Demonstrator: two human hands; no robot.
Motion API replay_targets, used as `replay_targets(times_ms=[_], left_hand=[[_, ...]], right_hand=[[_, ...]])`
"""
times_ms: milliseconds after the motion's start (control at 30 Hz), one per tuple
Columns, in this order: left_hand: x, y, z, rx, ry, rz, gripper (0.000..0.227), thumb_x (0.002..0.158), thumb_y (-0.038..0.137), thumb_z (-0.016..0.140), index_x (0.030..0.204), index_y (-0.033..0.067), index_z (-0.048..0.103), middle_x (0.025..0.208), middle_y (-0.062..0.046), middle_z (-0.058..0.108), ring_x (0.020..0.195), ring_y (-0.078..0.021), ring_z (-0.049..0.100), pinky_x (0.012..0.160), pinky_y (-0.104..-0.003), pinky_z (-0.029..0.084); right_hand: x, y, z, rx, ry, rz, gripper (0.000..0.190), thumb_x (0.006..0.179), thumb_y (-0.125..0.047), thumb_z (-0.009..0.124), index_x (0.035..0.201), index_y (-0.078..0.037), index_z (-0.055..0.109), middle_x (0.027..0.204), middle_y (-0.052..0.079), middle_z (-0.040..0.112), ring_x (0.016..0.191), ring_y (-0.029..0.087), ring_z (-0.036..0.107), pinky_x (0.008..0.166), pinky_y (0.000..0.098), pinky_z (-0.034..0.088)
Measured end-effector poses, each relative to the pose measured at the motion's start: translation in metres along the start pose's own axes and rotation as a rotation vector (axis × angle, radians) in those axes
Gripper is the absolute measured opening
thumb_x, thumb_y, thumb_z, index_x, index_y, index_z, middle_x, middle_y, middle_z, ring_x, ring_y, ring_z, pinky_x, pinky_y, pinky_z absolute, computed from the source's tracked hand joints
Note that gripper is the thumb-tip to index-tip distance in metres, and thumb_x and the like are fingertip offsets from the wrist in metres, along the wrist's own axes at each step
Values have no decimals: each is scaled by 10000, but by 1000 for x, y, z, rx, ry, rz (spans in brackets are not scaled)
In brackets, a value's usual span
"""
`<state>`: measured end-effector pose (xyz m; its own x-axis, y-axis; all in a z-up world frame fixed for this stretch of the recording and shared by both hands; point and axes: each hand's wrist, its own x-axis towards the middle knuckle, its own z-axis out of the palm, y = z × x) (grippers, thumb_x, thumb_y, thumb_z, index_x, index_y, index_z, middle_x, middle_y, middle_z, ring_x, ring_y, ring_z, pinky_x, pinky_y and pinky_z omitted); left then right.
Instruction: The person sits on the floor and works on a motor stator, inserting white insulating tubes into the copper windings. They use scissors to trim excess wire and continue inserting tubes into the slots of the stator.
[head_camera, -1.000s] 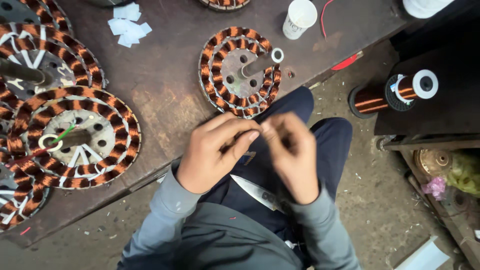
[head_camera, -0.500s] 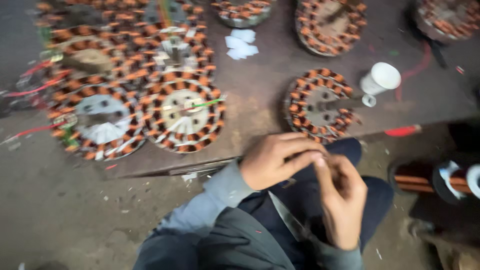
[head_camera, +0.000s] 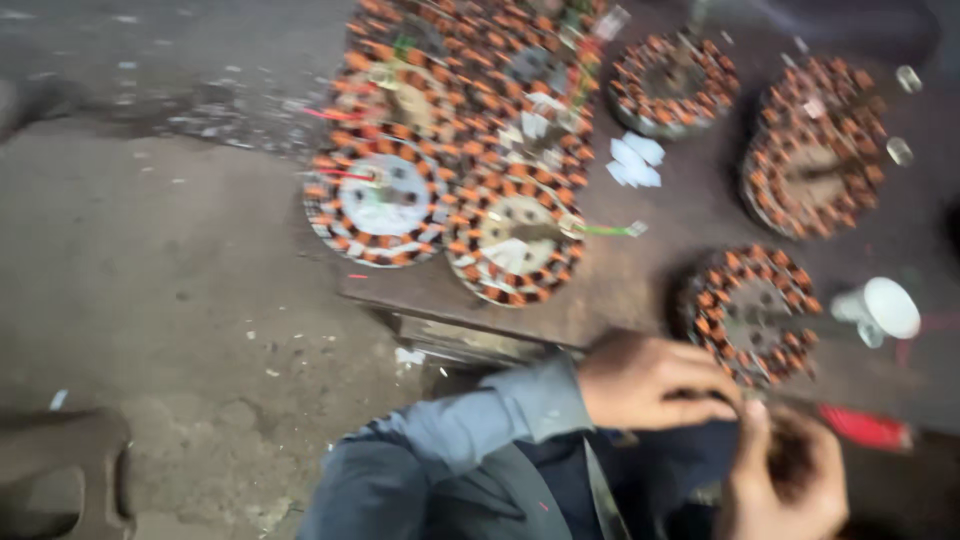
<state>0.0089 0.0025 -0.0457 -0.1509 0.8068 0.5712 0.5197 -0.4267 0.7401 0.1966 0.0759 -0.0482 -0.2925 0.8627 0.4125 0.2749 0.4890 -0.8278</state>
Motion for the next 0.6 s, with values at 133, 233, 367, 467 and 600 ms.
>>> replay_targets(times_ms=[133, 233, 367, 467, 600], left_hand=[[-5, 2, -3, -166, -2, -22, 228, 1003, 374, 670, 1169, 223, 713, 1003, 55, 743, 781, -115, 738, 733, -232, 582], [-4, -8, -1, -197, 35, 19, 207, 1048, 363, 666, 1183, 212, 710, 1016, 49, 745, 832, -104, 744, 773, -220, 593], [-4, -10, -2, -164, 30, 31, 210, 1051, 339, 674, 1185, 186, 725, 1011, 22, 743, 866, -127, 751, 784, -241, 592], [1, -1, -9, -200, 3, -52, 236, 991, 327, 703, 1159, 166, 743, 1048, -17, 759, 842, -157, 774, 756, -263, 603], [11, 3, -16, -159, 13, -35, 226, 978, 250, 732, 1165, 123, 741, 1109, -66, 770, 969, -232, 777, 853, -312, 608]], right_hand=[[8, 37, 0, 95, -104, -17, 187, 1140, -146, 626, 1106, 38, 628, 881, 88, 654, 749, 96, 581, 722, 220, 462], [12, 52, -1, 77, -165, 4, 265, 1156, -194, 573, 1079, 52, 633, 810, 123, 651, 647, 130, 571, 637, 234, 460], [19, 27, -3, 237, -255, 83, 269, 1139, -174, 589, 1016, 60, 641, 791, 118, 671, 724, 145, 629, 672, 276, 523], [11, -10, 0, 246, -197, 233, 223, 1104, -145, 599, 1070, 60, 680, 833, 95, 675, 733, 127, 607, 697, 257, 479], [0, -36, 0, 96, -126, 228, 239, 1079, -161, 581, 1136, 46, 686, 885, 31, 638, 797, 76, 567, 720, 223, 458]])
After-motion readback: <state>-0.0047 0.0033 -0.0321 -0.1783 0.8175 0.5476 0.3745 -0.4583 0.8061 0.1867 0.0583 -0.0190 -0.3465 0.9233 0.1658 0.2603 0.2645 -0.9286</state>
